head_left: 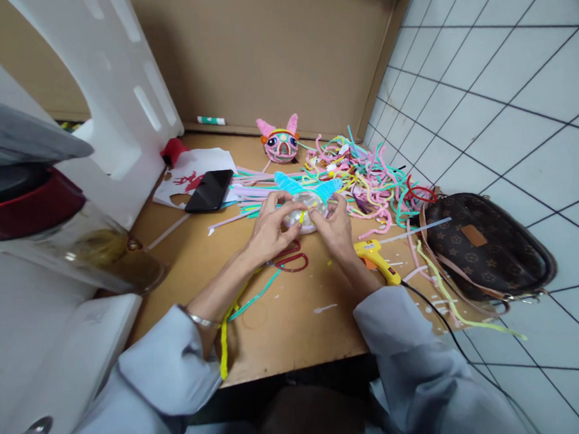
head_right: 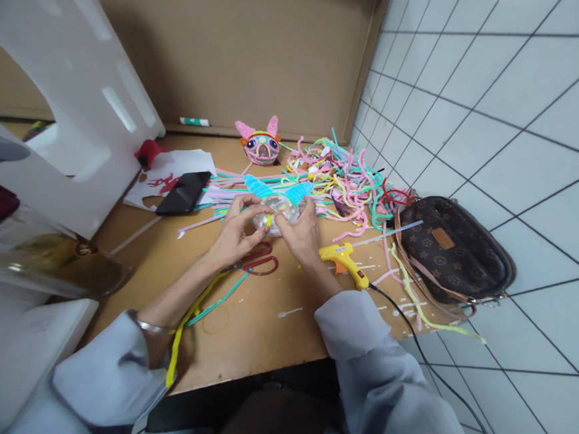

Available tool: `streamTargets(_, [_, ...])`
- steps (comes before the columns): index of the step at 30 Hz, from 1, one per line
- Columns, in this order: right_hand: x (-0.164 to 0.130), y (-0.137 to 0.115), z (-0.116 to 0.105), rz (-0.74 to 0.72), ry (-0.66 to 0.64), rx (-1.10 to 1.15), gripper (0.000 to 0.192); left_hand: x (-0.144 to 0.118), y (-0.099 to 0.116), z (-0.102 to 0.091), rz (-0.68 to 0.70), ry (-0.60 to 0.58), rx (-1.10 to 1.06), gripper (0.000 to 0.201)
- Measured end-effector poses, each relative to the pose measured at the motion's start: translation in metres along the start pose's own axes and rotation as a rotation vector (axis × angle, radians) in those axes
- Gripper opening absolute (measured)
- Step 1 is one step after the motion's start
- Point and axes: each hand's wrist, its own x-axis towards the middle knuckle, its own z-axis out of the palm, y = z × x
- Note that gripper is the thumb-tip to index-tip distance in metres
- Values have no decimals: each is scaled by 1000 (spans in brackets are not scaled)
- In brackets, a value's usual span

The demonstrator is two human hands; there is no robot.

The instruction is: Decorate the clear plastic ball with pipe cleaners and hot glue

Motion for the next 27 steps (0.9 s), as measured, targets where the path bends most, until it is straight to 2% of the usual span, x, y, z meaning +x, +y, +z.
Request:
streamTargets(7, [-1, -3, -2, -3, -24, 44, 77, 0, 0, 0, 8, 8, -11, 36])
streamTargets(13, [-3, -8, -4, 32, -58, 49, 83, 1, 0, -1, 12, 8, -16, 35])
streamTargets(19, [-2, -1, -3, -5, -35, 126, 81, 1, 0, -2, 12, -1, -16, 36])
streamTargets(27, [-1, -3, -5, 37, -55, 142, 88, 2, -3, -3, 7, -11, -45, 37])
